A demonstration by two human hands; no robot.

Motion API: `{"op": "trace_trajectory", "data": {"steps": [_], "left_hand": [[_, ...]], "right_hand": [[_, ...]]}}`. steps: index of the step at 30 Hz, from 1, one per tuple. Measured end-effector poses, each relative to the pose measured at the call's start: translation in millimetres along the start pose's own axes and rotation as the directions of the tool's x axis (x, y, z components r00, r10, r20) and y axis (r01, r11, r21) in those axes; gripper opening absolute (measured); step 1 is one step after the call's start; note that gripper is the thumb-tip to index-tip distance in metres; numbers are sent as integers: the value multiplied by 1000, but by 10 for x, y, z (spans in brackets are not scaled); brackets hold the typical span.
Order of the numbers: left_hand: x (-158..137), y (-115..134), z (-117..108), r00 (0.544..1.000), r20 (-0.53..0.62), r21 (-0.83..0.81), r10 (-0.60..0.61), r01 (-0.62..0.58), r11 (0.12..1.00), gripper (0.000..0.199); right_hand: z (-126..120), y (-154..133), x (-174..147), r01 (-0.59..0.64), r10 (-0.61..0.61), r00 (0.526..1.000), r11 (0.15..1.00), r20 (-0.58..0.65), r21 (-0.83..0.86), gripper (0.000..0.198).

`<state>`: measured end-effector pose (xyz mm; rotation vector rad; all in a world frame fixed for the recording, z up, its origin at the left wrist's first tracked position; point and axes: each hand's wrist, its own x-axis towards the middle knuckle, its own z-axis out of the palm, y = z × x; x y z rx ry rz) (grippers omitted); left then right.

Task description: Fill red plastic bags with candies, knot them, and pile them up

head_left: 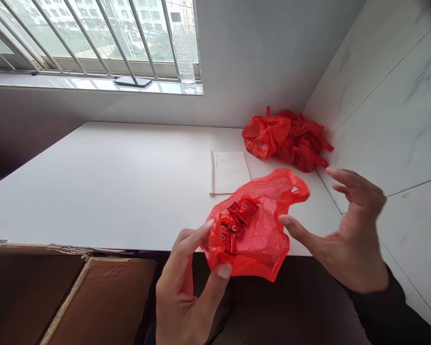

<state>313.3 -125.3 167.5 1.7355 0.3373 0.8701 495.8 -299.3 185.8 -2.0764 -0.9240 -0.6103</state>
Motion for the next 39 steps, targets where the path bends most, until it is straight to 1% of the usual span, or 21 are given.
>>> {"op": "trace_trajectory", "data": {"steps": [1,2,4,5,7,9,11,13,15,16,18,19,21,23,26,28,31,33,34,36,39], "left_hand": [[26,-25,-15,999,11,44,31,-31,999,34],[53,-48,-25,998,2,91,59,-59,994,26],[105,-71,-30,994,-53,165,100,-90,982,12],[127,-62,-29,990,-96,163,106,-89,983,9],[164,11,-33,981,-176,47,85,-78,996,10],[198,156,-54,975,-220,-155,33,-68,986,14],[233,342,-90,986,-165,-306,17,-67,950,17],[265,523,-114,995,-96,-376,-9,-28,926,21],[276,653,-99,986,-87,-421,-145,95,902,29],[268,689,-75,964,-90,-445,-251,187,876,33],[220,699,-11,885,-43,-496,-463,383,779,36],[181,675,20,844,11,-518,-536,463,719,34],[85,595,66,783,97,-551,-615,556,622,26],[-10,511,83,765,127,-569,-631,577,586,25],[-94,432,78,787,135,-582,-602,555,595,29],[-108,385,71,789,142,-615,-598,544,571,26],[-137,251,73,743,174,-626,-646,590,510,30],[-202,145,85,714,187,-564,-675,641,522,34],[-247,107,94,713,190,-517,-675,657,548,33],[-341,84,118,731,217,-411,-647,670,619,37],[-414,151,163,753,289,-252,-592,656,712,59]], "right_hand": [[61,32,24,20,-20,1000,999,8,-28,84],[115,58,49,29,-28,999,999,46,-28,73],[165,74,99,7,-12,992,999,128,39,35],[155,60,122,-10,-2,990,996,139,88,19],[68,-14,164,-51,26,992,979,125,197,8],[-69,-127,203,-82,59,995,943,80,322,6],[-205,-248,233,-95,83,995,899,48,427,10],[-299,-352,242,-87,69,996,868,55,490,14],[-331,-427,224,-105,47,991,842,121,530,15],[-323,-456,207,-121,33,985,829,168,546,13],[-276,-507,164,-161,-5,960,808,280,566,7],[-243,-533,141,-182,-33,939,798,343,574,4],[-180,-585,98,-224,-92,885,775,457,590,7],[-132,-628,61,-279,-113,834,758,539,590,13],[-85,-647,11,-334,-128,777,746,616,576,17],[-55,-628,-26,-339,-152,747,751,647,567,19],[4,-588,-103,-341,-176,687,779,705,527,20],[50,-577,-167,-358,-161,649,798,744,485,13],[73,-579,-199,-370,-148,637,803,757,468,10],[111,-600,-254,-384,-122,642,804,757,455,6],[129,-650,-286,-354,-145,668,801,730,483,10]]}}
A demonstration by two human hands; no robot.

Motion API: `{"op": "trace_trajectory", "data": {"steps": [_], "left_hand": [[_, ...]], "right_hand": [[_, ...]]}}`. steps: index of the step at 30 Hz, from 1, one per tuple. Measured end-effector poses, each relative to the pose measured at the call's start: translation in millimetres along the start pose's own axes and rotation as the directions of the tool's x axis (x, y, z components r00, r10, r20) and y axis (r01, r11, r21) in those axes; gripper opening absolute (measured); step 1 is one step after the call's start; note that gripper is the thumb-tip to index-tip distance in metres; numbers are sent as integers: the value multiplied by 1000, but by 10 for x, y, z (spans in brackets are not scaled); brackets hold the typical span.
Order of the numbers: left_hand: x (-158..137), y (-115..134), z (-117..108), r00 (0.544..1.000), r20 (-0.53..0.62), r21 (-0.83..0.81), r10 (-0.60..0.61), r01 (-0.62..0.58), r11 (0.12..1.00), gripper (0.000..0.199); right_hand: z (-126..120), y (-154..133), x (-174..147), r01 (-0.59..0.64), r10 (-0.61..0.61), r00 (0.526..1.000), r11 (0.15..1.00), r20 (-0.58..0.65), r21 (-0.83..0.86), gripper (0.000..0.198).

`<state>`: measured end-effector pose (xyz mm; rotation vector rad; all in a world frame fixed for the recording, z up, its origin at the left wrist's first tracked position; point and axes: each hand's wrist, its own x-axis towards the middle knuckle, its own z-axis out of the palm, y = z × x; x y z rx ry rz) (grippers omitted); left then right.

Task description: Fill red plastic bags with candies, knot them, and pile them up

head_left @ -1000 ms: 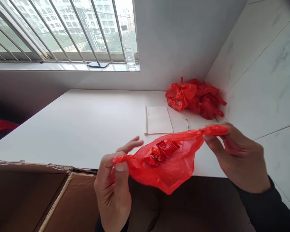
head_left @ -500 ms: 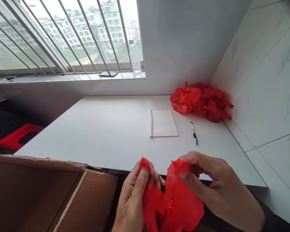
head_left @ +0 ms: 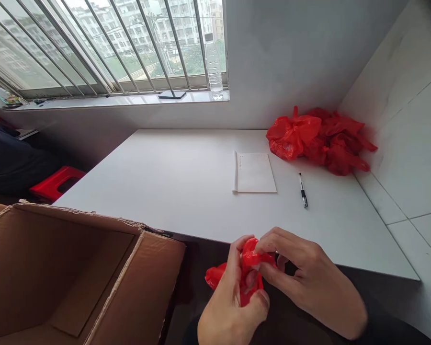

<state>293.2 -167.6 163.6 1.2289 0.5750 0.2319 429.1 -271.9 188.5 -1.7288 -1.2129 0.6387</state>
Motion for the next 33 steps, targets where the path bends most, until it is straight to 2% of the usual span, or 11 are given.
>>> {"op": "trace_trajectory", "data": {"steps": [5,7,10,15,18,21,24,25,29,31,33], "left_hand": [[52,47,41,995,94,77,38,-46,996,25],[94,15,4,998,63,7,-25,24,1000,33],[144,-55,-74,990,84,-96,-110,118,988,45],[226,-91,-187,988,133,-194,-85,110,975,36],[219,-40,-220,988,147,-40,-51,58,998,30],[162,38,-226,977,209,197,-48,6,980,25],[114,51,-238,985,170,435,40,-111,894,9],[108,25,-249,981,138,522,134,-187,832,18],[110,-197,-326,802,134,716,582,-484,503,58],[118,-301,-359,729,122,735,673,-522,433,62],[125,-347,-375,717,80,747,692,-503,435,61]], "right_hand": [[-72,-38,22,73,-70,994,997,81,-38,19],[-113,3,55,77,-74,997,995,36,-65,32],[-119,96,107,72,-70,996,996,51,-58,24],[-69,171,76,59,-58,995,998,78,-5,18],[-49,222,71,72,-74,992,997,106,21,14],[0,334,147,103,-115,984,990,133,95,31],[81,450,240,15,-57,969,984,239,175,38],[108,479,261,-28,-21,967,981,255,190,39],[186,556,285,-124,27,954,942,298,311,37],[200,581,282,-151,10,939,910,343,387,34],[196,585,272,-197,22,925,881,379,431,34]]}}
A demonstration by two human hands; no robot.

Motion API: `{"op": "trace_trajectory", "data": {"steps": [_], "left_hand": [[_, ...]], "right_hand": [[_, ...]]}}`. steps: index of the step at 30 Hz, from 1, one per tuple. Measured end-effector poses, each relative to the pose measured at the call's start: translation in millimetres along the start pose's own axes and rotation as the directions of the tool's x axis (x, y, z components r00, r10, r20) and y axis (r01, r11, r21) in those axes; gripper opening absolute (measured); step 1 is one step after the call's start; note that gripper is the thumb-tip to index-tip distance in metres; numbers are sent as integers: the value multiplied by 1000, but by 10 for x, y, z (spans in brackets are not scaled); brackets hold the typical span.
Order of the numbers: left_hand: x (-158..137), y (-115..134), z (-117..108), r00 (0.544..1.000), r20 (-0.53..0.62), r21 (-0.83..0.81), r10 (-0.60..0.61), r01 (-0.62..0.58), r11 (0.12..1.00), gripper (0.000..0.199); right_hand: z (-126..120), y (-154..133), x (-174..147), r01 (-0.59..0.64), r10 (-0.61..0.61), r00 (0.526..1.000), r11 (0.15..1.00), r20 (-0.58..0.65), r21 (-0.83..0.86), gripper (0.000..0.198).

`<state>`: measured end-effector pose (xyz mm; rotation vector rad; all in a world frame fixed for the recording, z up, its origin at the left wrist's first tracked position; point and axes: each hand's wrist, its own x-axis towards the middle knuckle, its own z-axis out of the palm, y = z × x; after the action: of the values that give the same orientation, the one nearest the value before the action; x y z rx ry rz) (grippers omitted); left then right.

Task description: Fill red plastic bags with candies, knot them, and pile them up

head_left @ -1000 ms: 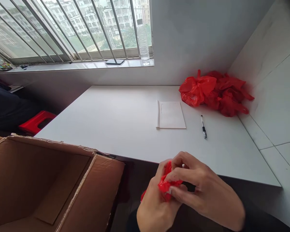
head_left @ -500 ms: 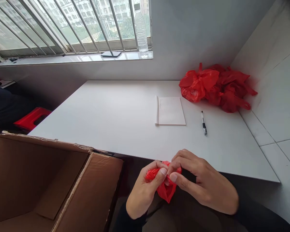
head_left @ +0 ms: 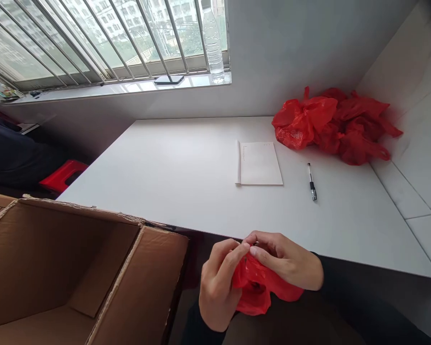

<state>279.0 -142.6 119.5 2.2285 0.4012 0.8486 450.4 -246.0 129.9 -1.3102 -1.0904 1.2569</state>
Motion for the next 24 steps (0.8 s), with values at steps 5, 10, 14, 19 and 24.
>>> {"op": "trace_trajectory", "data": {"steps": [5,10,14,19,24], "left_hand": [[-26,-16,-89,993,118,96,7,-19,995,62],[-477,-304,-329,989,119,270,-85,50,962,55],[-961,-536,-380,888,-154,218,-433,458,862,34],[-981,-371,-138,475,-190,-489,-859,713,502,49],[-636,-167,32,385,225,-905,-895,422,-46,36]], "right_hand": [[27,-66,-139,-1,-35,984,979,-175,-202,28],[10,128,-418,-86,-51,957,889,-284,-449,28],[6,394,-547,-222,38,916,878,-400,-425,30],[279,387,-531,-104,-4,902,969,-432,-226,27],[697,326,-414,41,23,985,930,-168,366,29]]}}
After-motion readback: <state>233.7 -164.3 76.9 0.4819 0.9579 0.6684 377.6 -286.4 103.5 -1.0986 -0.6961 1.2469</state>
